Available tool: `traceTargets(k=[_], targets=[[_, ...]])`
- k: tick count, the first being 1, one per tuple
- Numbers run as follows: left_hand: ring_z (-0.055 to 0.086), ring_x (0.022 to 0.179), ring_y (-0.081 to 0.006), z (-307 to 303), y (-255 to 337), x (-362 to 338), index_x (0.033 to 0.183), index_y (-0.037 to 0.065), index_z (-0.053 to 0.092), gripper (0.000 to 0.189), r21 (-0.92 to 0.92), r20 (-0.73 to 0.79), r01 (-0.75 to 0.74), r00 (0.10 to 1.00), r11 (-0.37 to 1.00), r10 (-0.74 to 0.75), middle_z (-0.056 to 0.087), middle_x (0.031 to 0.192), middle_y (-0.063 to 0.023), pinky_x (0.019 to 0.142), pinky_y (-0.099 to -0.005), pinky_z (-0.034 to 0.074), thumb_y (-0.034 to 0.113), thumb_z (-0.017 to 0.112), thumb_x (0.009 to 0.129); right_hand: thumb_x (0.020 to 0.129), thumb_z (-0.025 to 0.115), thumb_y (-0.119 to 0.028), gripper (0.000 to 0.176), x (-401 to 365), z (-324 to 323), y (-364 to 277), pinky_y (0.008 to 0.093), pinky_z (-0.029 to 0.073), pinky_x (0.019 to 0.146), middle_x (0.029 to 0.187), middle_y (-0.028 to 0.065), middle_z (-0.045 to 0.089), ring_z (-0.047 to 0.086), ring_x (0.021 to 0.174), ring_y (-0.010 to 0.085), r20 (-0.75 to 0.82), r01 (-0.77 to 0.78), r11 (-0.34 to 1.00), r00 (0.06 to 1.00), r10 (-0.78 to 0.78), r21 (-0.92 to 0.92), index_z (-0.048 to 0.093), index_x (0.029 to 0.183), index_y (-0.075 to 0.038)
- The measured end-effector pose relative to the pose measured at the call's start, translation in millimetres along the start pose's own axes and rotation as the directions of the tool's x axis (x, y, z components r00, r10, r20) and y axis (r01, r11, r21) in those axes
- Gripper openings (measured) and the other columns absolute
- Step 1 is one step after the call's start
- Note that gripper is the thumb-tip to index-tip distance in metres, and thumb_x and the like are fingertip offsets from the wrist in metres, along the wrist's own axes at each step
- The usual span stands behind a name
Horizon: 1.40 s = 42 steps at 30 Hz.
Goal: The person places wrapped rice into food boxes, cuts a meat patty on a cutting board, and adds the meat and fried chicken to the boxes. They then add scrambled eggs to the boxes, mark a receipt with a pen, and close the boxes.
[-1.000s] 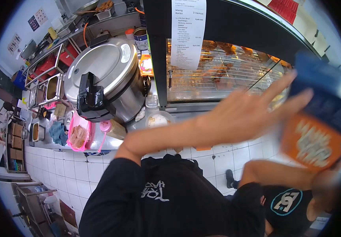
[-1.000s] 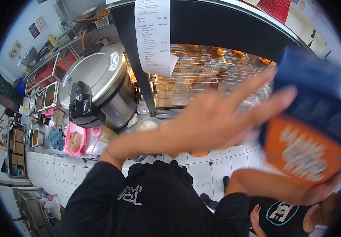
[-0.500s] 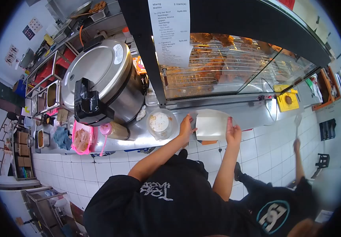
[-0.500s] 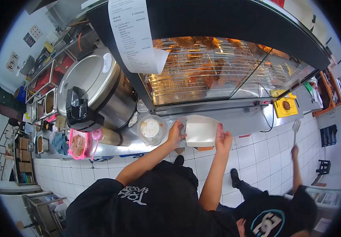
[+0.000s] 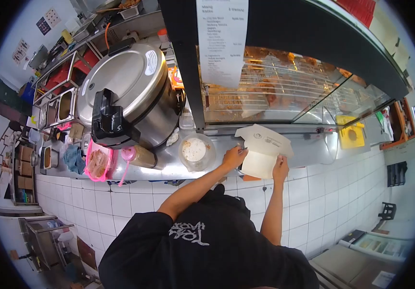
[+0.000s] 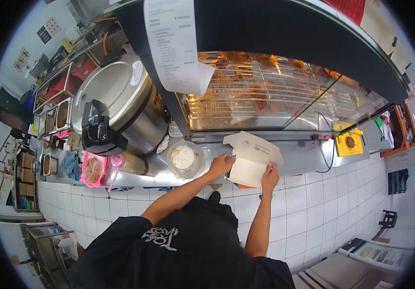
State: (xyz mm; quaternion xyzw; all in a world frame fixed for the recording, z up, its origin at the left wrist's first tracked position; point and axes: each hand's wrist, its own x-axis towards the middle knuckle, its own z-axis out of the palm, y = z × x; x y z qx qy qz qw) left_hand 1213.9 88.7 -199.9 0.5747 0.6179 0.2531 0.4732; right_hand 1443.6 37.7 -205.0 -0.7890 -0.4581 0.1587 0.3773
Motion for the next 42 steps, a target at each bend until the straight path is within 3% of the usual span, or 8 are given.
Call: traceTargets(k=[6,9,16,22,33,38,40,42], targets=[[0.070,0.083,-0.0315,-5.3,0.6,26.5,0.097,0.003,0.069,0.046,0.148,0.058,0.133,0.988,0.980,-0.143,0.072,0.092,-0.0165,0.074,-0.0403,0.055,0.048,0.066,0.083,0.099,0.049,-0.035,0.033,-5.5,11.1,17.8,0.0438,0.049,0.070,0.081,0.0196,0.067,0.065,0.076,0.0354,-0.028,-0.106,0.994,0.994,0.107,0.036,0.060,0.098,-0.004],[0.061,0.051,-0.0175,-15.8,-8.5,20.2,0.097,0.006,0.070,0.044,0.052,0.262,0.232,0.936,0.971,-0.238,0.070,0.084,-0.0086,0.049,-0.0301,0.052,0.045,0.075,0.078,0.099,0.049,-0.034,0.034,-7.2,15.2,23.0,0.0416,0.049,0.071,0.084,0.0192,0.066,0.064,0.075,0.0331,-0.029,-0.086,0.987,0.995,0.091,0.133,0.058,0.099,-0.002],[0.047,0.046,-0.0107,-11.9,-6.8,10.8,0.102,0.001,0.067,0.039,-0.316,0.254,0.329,0.933,0.890,-0.255,0.065,0.075,-0.0056,0.041,-0.0262,0.037,0.037,0.071,0.086,0.102,0.044,-0.031,0.034,-16.6,19.8,15.4,0.0402,0.049,0.075,0.089,0.0207,0.065,0.062,0.079,0.0369,-0.144,-0.027,0.982,0.988,0.054,0.186,0.057,0.103,0.000],[0.063,0.064,-0.0155,-15.2,-1.9,36.0,0.096,0.006,0.073,0.038,-0.233,0.282,0.293,0.933,0.927,-0.223,0.072,0.084,-0.0070,0.046,-0.0311,0.049,0.039,0.075,0.078,0.104,0.039,-0.027,0.030,-5.2,26.6,23.3,0.0474,0.046,0.068,0.088,0.0251,0.064,0.060,0.080,0.0457,-0.159,0.166,0.984,0.975,-0.154,0.064,0.057,0.102,-0.003],[0.057,0.085,-0.0169,-26.8,-1.6,8.2,0.120,0.004,0.058,0.064,-0.063,0.324,0.389,0.879,0.919,-0.350,0.063,0.107,-0.0101,0.056,-0.0303,0.046,0.048,0.078,0.079,0.100,0.048,-0.034,0.037,8.9,23.6,14.0,0.0406,0.047,0.066,0.078,0.0197,0.065,0.061,0.071,0.0348,-0.152,-0.053,0.997,0.986,0.061,0.061,0.062,0.096,0.000],[0.062,0.097,-0.0213,-57.0,2.7,-53.6,0.144,0.003,0.031,0.092,-0.348,0.224,-0.014,0.970,0.937,0.098,0.056,0.125,-0.0170,0.075,-0.0348,0.052,0.046,0.079,0.078,0.100,0.048,-0.039,0.045,31.7,-3.3,14.7,0.0419,0.049,0.077,0.091,0.0216,0.067,0.063,0.085,0.0361,0.119,-0.144,0.990,0.983,0.142,0.004,0.063,0.105,0.002],[0.059,0.096,-0.0154,-92.6,24.1,-95.1,0.149,0.019,0.024,0.080,-0.613,0.413,0.252,0.910,0.749,0.032,0.054,0.129,-0.0173,0.068,-0.0268,0.048,0.028,0.073,0.086,0.095,0.052,-0.045,0.048,42.6,3.0,97.0,0.0436,0.049,0.089,0.106,0.0244,0.067,0.063,0.103,0.0393,0.118,0.095,0.991,0.990,-0.083,-0.096,0.066,0.106,0.000],[0.058,0.075,-0.0144,-120.1,28.0,-115.5,0.151,0.025,0.022,0.083,-0.701,0.558,0.484,0.829,0.524,-0.018,0.051,0.136,-0.0206,0.064,-0.0270,0.048,0.015,0.069,0.083,0.090,0.060,-0.043,0.046,36.4,-65.8,23.3,0.0431,0.048,0.092,0.105,0.0241,0.068,0.063,0.106,0.0390,0.245,0.016,0.987,0.969,0.023,-0.158,0.066,0.107,-0.001]])
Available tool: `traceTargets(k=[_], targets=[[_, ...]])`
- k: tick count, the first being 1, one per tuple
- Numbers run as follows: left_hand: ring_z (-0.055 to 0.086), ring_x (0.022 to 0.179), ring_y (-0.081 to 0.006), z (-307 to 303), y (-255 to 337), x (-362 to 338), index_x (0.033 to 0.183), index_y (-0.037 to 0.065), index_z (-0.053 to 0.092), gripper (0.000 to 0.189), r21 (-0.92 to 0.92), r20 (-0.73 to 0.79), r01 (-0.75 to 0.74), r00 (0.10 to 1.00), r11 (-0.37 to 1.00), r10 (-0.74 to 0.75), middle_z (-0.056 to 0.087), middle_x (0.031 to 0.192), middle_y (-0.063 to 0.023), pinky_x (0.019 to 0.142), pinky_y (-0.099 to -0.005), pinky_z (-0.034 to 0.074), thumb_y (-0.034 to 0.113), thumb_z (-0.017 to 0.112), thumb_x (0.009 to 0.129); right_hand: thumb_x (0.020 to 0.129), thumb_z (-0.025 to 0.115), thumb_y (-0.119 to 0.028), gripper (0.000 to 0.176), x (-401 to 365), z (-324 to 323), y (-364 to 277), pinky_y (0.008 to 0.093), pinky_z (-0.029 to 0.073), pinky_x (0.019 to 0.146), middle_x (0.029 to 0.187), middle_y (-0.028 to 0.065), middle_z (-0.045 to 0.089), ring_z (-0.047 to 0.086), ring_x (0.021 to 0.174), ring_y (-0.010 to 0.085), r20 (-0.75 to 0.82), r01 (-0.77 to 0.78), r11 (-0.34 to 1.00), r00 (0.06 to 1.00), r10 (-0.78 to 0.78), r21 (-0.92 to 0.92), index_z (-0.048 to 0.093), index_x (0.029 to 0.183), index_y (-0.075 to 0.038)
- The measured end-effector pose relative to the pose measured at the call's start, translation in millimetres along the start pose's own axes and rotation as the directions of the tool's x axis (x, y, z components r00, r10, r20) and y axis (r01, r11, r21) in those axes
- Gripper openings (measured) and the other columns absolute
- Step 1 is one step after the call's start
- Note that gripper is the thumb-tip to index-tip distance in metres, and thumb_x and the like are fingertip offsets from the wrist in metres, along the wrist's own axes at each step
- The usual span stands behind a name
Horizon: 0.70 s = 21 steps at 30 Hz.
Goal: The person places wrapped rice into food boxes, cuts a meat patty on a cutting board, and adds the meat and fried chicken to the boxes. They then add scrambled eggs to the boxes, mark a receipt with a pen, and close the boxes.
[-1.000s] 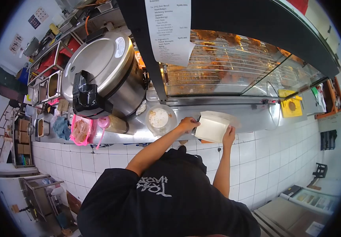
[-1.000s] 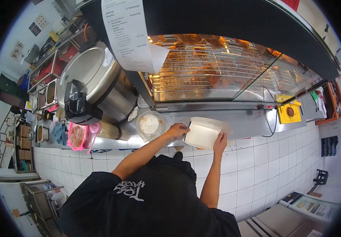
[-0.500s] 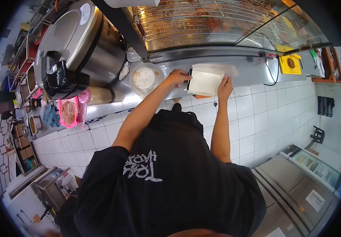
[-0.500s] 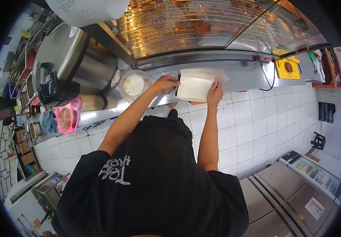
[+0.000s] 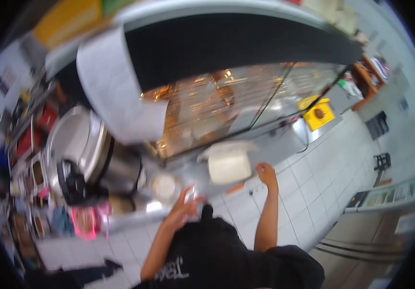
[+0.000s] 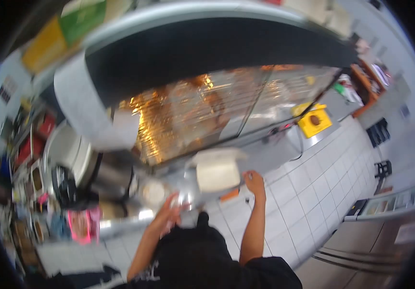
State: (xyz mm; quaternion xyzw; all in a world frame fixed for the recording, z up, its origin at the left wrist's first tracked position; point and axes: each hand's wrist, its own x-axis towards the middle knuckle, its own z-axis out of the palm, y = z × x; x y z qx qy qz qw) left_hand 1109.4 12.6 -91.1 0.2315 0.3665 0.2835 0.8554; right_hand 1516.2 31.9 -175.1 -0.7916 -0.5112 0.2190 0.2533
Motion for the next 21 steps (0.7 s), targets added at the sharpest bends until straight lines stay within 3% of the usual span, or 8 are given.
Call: traceTargets(k=[1,4,8,11,13,16,19,21], targets=[[0.056,0.069,-0.0160,-10.0,1.9,-17.2,0.151,0.023,0.025,0.081,-0.149,0.205,0.035,0.979,0.988,-0.003,0.053,0.132,-0.0213,0.065,-0.0314,0.050,0.017,0.067,0.081,0.089,0.064,-0.038,0.040,0.9,-21.9,-11.3,0.0417,0.049,0.088,0.096,0.0213,0.069,0.065,0.099,0.0359,-0.066,-0.041,0.994,0.997,0.048,0.103,0.067,0.104,-0.002],[0.041,0.060,-0.0128,-20.4,-16.1,-36.8,0.140,0.007,0.043,0.069,-0.506,0.249,0.104,0.968,0.856,0.030,0.056,0.087,-0.0079,0.058,-0.0298,0.036,0.040,0.058,0.082,0.091,0.064,-0.023,0.026,1.0,-119.3,-99.6,0.0384,0.050,0.082,0.094,0.0165,0.069,0.065,0.091,0.0323,-0.376,0.245,0.965,0.906,-0.195,0.091,0.066,0.105,-0.002],[0.036,0.065,-0.0134,-15.7,-21.6,-45.7,0.128,0.002,0.052,0.060,-0.473,0.227,0.134,0.974,0.871,-0.027,0.039,0.074,-0.0001,0.060,-0.0299,0.034,0.038,0.057,0.081,0.090,0.065,-0.012,0.023,-16.1,-244.2,-223.1,0.0376,0.047,0.089,0.106,0.0148,0.066,0.062,0.101,0.0308,-0.657,0.461,0.856,0.573,-0.490,-0.236,0.062,0.109,-0.001],[0.036,0.067,-0.0123,-15.9,-30.8,-48.5,0.121,0.002,0.053,0.054,-0.400,0.385,0.249,0.919,0.882,-0.085,0.038,0.075,0.0003,0.059,-0.0280,0.033,0.038,0.058,0.082,0.086,0.069,-0.013,0.031,-8.4,-337.6,-283.9,0.0387,0.044,0.096,0.116,0.0129,0.062,0.057,0.112,0.0314,-0.614,0.463,0.680,0.310,-0.726,-0.569,0.059,0.115,-0.005],[0.037,0.066,-0.0121,-11.9,-38.5,-53.6,0.118,0.002,0.052,0.045,-0.200,0.646,0.517,0.708,0.832,-0.284,0.039,0.074,0.0012,0.059,-0.0251,0.035,0.034,0.058,0.087,0.084,0.072,-0.018,0.050,15.5,-395.8,-306.5,0.0387,0.044,0.098,0.128,0.0119,0.058,0.053,0.120,0.0298,-0.456,0.386,0.600,0.404,-0.793,-0.701,0.054,0.129,-0.008],[0.037,0.066,-0.0103,-20.0,-47.0,-43.4,0.109,0.004,0.052,0.038,-0.376,0.673,0.681,0.667,0.628,-0.320,0.037,0.074,0.0012,0.059,-0.0233,0.034,0.037,0.056,0.091,0.083,0.075,-0.024,0.060,74.3,-466.5,-320.8,0.0398,0.047,0.096,0.133,0.0106,0.057,0.052,0.124,0.0268,-0.179,0.319,0.540,0.712,-0.679,-0.779,0.053,0.136,-0.009],[0.039,0.064,-0.0094,-13.7,-41.1,-32.2,0.102,0.006,0.052,0.031,-0.265,0.548,0.546,0.763,0.795,-0.342,0.042,0.077,0.0000,0.059,-0.0236,0.036,0.035,0.055,0.092,0.084,0.075,-0.029,0.052,135.5,-521.7,-327.4,0.0382,0.050,0.089,0.122,0.0084,0.064,0.058,0.113,0.0216,0.177,0.466,0.704,0.877,-0.446,-0.536,0.059,0.129,-0.008],[0.040,0.061,-0.0080,5.6,-36.5,-22.2,0.103,0.007,0.053,0.030,-0.054,0.460,0.301,0.854,0.952,-0.243,0.047,0.082,-0.0010,0.060,-0.0236,0.037,0.034,0.059,0.092,0.084,0.075,-0.033,0.052,132.9,-530.4,-340.5,0.0361,0.051,0.087,0.116,0.0093,0.066,0.061,0.106,0.0204,0.184,0.421,0.733,0.904,-0.386,-0.534,0.061,0.128,-0.009]])
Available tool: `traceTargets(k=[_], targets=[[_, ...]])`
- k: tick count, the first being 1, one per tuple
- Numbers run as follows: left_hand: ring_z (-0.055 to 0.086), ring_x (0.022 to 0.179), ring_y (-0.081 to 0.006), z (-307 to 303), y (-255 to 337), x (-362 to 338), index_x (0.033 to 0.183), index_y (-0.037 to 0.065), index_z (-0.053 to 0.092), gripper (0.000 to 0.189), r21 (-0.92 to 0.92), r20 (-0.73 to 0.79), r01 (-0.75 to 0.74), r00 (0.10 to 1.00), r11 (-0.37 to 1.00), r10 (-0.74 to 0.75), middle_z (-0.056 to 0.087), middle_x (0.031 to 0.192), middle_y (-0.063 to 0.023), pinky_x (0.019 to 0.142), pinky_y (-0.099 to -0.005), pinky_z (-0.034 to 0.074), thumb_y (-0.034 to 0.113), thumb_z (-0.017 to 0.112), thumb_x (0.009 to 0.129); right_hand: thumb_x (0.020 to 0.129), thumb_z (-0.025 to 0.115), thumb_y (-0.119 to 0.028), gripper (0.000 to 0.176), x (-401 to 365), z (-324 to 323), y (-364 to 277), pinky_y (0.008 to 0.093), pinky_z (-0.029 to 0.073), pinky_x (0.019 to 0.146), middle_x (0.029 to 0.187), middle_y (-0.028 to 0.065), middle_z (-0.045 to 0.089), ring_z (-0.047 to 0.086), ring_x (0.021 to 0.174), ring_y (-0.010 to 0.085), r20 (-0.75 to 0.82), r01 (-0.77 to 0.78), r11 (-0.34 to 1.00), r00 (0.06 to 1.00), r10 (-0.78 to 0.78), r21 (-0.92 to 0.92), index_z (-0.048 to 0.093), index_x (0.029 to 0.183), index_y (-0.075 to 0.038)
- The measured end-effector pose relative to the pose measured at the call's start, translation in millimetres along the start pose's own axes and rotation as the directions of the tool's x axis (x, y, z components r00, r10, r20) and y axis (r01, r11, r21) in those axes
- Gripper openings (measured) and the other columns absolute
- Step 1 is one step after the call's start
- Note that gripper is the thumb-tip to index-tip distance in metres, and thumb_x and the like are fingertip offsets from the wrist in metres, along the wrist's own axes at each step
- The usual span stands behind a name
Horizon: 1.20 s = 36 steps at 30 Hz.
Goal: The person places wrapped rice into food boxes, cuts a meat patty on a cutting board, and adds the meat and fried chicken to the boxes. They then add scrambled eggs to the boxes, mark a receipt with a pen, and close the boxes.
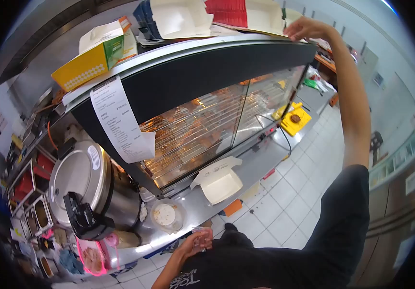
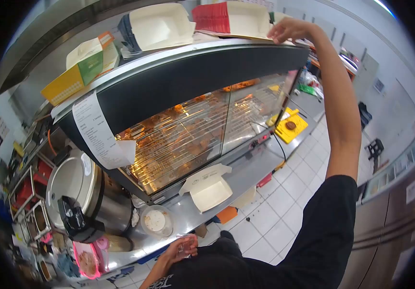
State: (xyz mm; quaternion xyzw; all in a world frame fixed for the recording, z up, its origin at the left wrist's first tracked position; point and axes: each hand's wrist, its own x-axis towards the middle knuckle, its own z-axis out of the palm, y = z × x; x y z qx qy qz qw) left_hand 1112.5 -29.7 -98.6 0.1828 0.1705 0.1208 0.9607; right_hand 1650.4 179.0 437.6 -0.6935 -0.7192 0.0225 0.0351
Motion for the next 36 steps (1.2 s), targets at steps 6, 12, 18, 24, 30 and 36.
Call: traceTargets(k=[6,12,18,24,30,36], targets=[[0.051,0.085,-0.0189,131.3,65.2,100.0,0.109,0.006,0.051,0.032,0.869,0.256,-0.426,0.823,0.253,0.508,0.052,0.094,-0.0057,0.077,-0.0327,0.045,0.028,0.066,0.091,0.100,0.052,-0.028,0.040,28.6,14.7,68.6,0.0376,0.046,0.096,0.120,0.0182,0.062,0.059,0.107,0.0302,-0.326,0.288,0.903,0.861,-0.390,-0.320,0.057,0.127,0.001],[0.049,0.116,-0.0299,355.7,204.4,242.8,0.110,0.004,0.059,0.037,0.385,0.923,-0.016,0.001,-0.923,0.385,0.057,0.111,-0.0146,0.102,-0.0511,0.034,0.023,0.065,0.079,0.101,0.045,-0.016,0.039,35.7,73.1,92.5,0.0384,0.040,0.105,0.131,0.0207,0.058,0.055,0.123,0.0328,-0.562,0.300,0.897,0.701,-0.439,-0.326,0.050,0.134,0.003],[0.049,0.124,-0.0287,405.8,288.5,334.0,0.110,0.010,0.065,0.032,0.196,0.885,0.550,0.258,-0.812,0.388,0.065,0.116,-0.0129,0.106,-0.0542,0.030,0.026,0.055,0.085,0.099,0.043,-0.010,0.037,37.3,67.5,106.7,0.0382,0.043,0.101,0.127,0.0213,0.061,0.058,0.120,0.0311,-0.565,0.441,0.873,0.675,-0.475,-0.207,0.050,0.133,0.004],[0.049,0.122,-0.0262,395.0,286.7,350.1,0.113,0.016,0.065,0.034,0.190,0.961,0.636,0.034,-0.748,0.274,0.062,0.119,-0.0047,0.107,-0.0515,0.029,0.032,0.055,0.085,0.101,0.040,-0.007,0.035,12.7,73.3,83.9,0.0361,0.043,0.101,0.124,0.0197,0.062,0.059,0.120,0.0285,-0.490,0.470,0.867,0.724,-0.485,-0.165,0.051,0.132,0.003],[0.048,0.121,-0.0252,399.5,282.9,352.6,0.115,0.021,0.065,0.035,0.230,0.914,0.647,0.114,-0.727,0.390,0.060,0.125,-0.0024,0.108,-0.0493,0.026,0.035,0.058,0.084,0.103,0.038,-0.015,0.036,31.0,68.6,120.0,0.0360,0.044,0.099,0.121,0.0172,0.063,0.061,0.113,0.0275,-0.599,0.462,0.814,0.556,-0.575,-0.352,0.050,0.132,0.003],[0.047,0.124,-0.0270,424.4,282.5,361.2,0.114,0.022,0.068,0.034,0.293,0.795,0.652,0.240,-0.699,0.557,0.063,0.119,-0.0048,0.109,-0.0506,0.026,0.036,0.060,0.084,0.097,0.047,-0.012,0.024,-78.1,10.9,92.0,0.0386,0.050,0.089,0.109,0.0171,0.062,0.061,0.103,0.0313,-0.710,0.101,0.765,0.313,-0.631,-0.636,0.054,0.115,0.004]])
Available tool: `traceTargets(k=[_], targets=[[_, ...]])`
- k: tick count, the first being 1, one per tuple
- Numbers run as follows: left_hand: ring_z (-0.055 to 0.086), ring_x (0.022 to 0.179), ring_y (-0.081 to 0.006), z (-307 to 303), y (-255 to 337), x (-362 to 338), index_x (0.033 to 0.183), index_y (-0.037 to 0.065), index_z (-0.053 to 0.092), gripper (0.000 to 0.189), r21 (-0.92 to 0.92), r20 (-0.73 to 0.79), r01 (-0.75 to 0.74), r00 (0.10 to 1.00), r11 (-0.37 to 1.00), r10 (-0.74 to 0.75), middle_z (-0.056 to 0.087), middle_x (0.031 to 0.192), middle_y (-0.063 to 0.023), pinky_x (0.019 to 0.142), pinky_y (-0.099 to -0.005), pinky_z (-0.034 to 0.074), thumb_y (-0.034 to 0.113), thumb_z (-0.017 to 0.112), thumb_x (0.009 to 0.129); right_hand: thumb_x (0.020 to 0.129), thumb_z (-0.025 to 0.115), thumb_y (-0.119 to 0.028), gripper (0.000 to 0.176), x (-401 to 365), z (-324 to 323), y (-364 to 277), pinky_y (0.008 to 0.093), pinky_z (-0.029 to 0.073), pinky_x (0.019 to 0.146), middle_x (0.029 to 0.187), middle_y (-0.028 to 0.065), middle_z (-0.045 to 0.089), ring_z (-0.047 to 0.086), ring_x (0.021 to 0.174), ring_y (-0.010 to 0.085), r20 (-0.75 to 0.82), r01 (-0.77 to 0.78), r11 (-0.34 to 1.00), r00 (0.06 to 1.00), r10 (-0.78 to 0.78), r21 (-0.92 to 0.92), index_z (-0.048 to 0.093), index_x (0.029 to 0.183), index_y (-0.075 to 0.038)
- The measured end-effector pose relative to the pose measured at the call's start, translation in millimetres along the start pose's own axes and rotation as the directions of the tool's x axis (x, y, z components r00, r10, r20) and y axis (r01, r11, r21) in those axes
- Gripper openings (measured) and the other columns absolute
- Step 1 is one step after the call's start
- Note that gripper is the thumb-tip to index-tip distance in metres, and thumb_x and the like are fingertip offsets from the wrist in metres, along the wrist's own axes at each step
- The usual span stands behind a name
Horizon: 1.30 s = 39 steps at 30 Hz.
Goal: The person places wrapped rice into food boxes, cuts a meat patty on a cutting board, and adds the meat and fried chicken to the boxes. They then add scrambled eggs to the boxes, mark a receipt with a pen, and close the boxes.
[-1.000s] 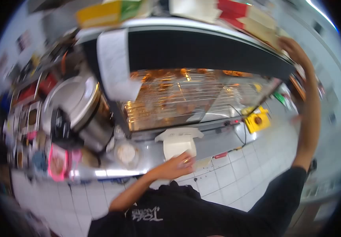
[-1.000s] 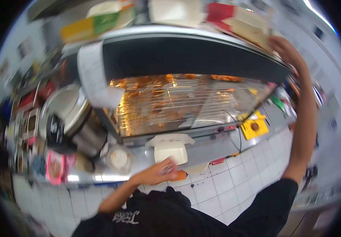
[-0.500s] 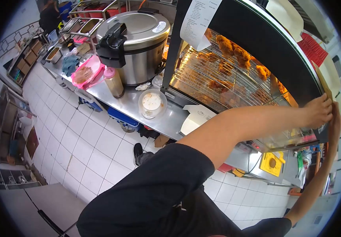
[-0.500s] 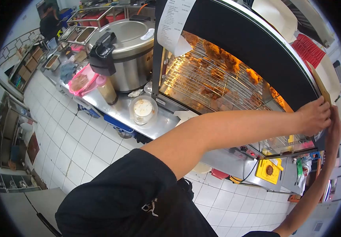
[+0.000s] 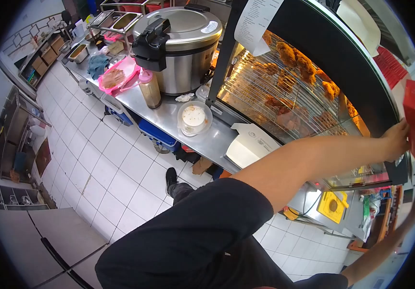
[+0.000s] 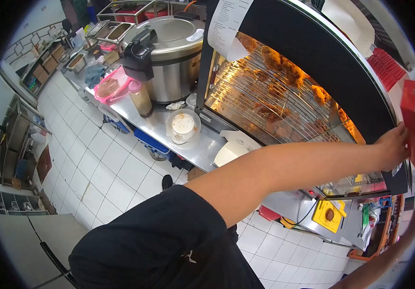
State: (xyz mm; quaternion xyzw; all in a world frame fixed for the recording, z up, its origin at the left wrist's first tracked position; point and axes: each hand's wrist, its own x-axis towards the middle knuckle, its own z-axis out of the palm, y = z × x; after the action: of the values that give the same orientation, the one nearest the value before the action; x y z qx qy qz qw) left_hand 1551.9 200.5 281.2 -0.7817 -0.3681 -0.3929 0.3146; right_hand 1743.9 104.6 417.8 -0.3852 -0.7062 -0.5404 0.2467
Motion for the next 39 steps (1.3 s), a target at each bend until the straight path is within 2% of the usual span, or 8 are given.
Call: traceTargets(k=[6,8,11,12,17,22,27,39], targets=[[0.054,0.110,-0.0329,-7.4,6.2,-48.5,0.096,0.006,0.066,0.030,-0.196,-0.587,-0.053,0.807,0.979,-0.073,0.064,0.105,-0.0166,0.102,-0.0563,0.033,0.027,0.061,0.075,0.098,0.057,-0.022,0.027,-69.2,-142.6,-20.6,0.0421,0.048,0.061,0.087,0.0200,0.061,0.061,0.072,0.0326,-0.297,-0.252,0.967,0.927,0.228,-0.045,0.058,0.110,0.002],[0.056,0.103,-0.0299,-17.9,14.7,-108.8,0.097,0.006,0.064,0.028,-0.551,-0.371,-0.068,0.913,0.832,-0.172,0.061,0.101,-0.0148,0.097,-0.0536,0.037,0.025,0.062,0.076,0.099,0.051,-0.025,0.025,-160.3,-142.7,-8.2,0.0391,0.049,0.062,0.091,0.0130,0.061,0.060,0.074,0.0299,-0.140,-0.277,0.961,0.951,0.276,0.010,0.057,0.108,-0.003],[0.056,0.095,-0.0322,-36.3,11.7,-236.8,0.111,0.002,0.054,0.038,-0.779,-0.078,0.096,0.966,0.620,-0.247,0.057,0.100,-0.0157,0.083,-0.0426,0.047,0.021,0.067,0.081,0.103,0.042,-0.033,0.039,-252.7,-105.7,-63.3,0.0364,0.055,0.077,0.106,0.0151,0.065,0.065,0.092,0.0279,0.410,-0.749,0.452,0.651,0.639,0.484,0.059,0.113,0.001],[0.057,0.094,-0.0347,-53.3,8.7,-276.0,0.113,0.002,0.052,0.035,-0.941,0.246,0.314,0.891,0.128,-0.381,0.057,0.101,-0.0165,0.084,-0.0434,0.048,0.016,0.063,0.084,0.103,0.042,-0.031,0.038,-269.8,-95.6,-91.9,0.0359,0.054,0.079,0.107,0.0155,0.065,0.065,0.094,0.0273,0.613,-0.837,0.188,0.511,0.603,0.514,0.058,0.115,0.001],[0.060,0.070,-0.0195,-77.7,-2.7,-462.8,0.118,0.009,0.050,0.034,-0.505,0.647,0.861,0.326,-0.066,-0.690,0.059,0.077,-0.0098,0.067,-0.0355,0.049,0.018,0.064,0.088,0.101,0.046,-0.022,0.035,-338.0,-34.2,-191.7,0.0337,0.052,0.088,0.114,0.0173,0.063,0.064,0.103,0.0240,0.991,-0.778,-0.618,0.046,0.123,0.113,0.055,0.123,0.003],[0.061,0.094,-0.0208,-171.4,-112.7,-509.4,0.113,0.008,0.058,0.022,-0.296,0.346,0.949,0.213,0.109,-0.914,0.063,0.101,-0.0112,0.085,-0.0326,0.047,0.012,0.060,0.091,0.098,0.050,-0.024,0.031,-392.6,66.3,-250.7,0.0383,0.056,0.081,0.111,0.0165,0.062,0.063,0.096,0.0251,0.982,-0.677,-0.736,-0.136,0.130,0.004,0.054,0.114,0.001],[0.061,0.093,-0.0166,-265.0,-295.7,-535.5,0.110,0.007,0.060,0.026,-0.132,-0.102,0.876,0.454,0.465,-0.885,0.065,0.100,-0.0064,0.086,-0.0317,0.047,0.024,0.066,0.092,0.098,0.052,-0.029,0.044,-368.8,129.2,-316.5,0.0398,0.057,0.085,0.119,0.0260,0.057,0.063,0.101,0.0366,0.971,-0.591,-0.807,-0.187,0.147,0.008,0.039,0.129,0.000],[0.049,0.126,-0.0209,-335.1,-471.0,-515.6,0.150,0.015,0.034,0.071,-0.364,0.539,0.865,0.499,0.347,-0.679,0.040,0.149,-0.0093,0.107,-0.0358,0.036,0.030,0.067,0.090,0.100,0.054,-0.028,0.026,-193.7,38.4,-542.7,0.0285,0.052,0.071,0.094,0.0120,0.068,0.068,0.083,0.0193,0.994,-0.744,-0.668,-0.051,0.099,0.028,0.056,0.113,-0.006]])
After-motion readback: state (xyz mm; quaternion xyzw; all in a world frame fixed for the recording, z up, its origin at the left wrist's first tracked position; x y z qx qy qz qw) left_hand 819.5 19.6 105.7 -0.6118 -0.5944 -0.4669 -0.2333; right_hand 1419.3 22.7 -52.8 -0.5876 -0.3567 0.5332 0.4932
